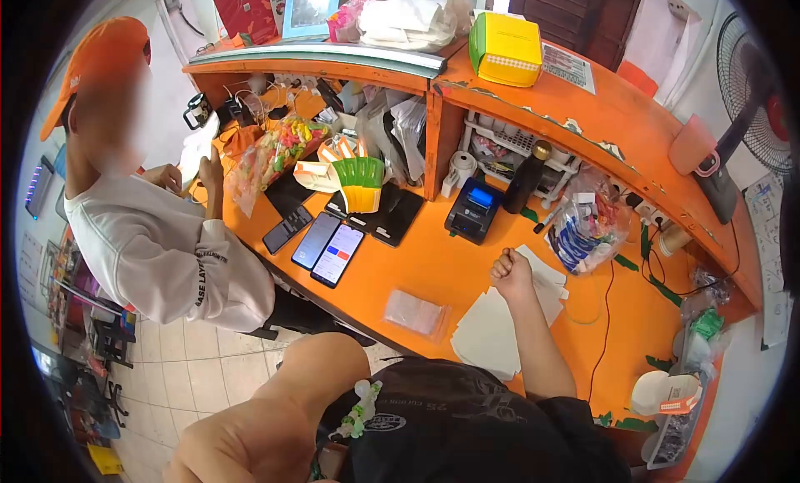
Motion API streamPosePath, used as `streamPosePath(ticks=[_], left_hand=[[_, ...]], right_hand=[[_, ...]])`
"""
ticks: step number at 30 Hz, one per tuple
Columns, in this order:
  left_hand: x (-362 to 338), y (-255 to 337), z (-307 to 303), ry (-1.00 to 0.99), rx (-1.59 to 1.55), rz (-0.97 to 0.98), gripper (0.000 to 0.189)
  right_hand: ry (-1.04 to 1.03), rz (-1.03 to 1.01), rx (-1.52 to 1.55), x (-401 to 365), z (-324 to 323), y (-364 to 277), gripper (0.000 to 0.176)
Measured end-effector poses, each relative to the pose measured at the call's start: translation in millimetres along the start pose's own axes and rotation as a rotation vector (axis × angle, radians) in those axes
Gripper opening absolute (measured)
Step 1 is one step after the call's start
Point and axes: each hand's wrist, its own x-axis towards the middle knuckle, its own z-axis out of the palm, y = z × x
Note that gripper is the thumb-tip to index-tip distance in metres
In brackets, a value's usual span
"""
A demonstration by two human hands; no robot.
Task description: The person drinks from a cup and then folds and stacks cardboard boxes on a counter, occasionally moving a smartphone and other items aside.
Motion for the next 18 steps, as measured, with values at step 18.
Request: streamPosePath(ticks=[18], left_hand=[[1,5,-27,0.079,-0.402,0.117,0.017]], right_hand=[[-0.944,0.657,-1.505,-79,-7,49,0.021]])
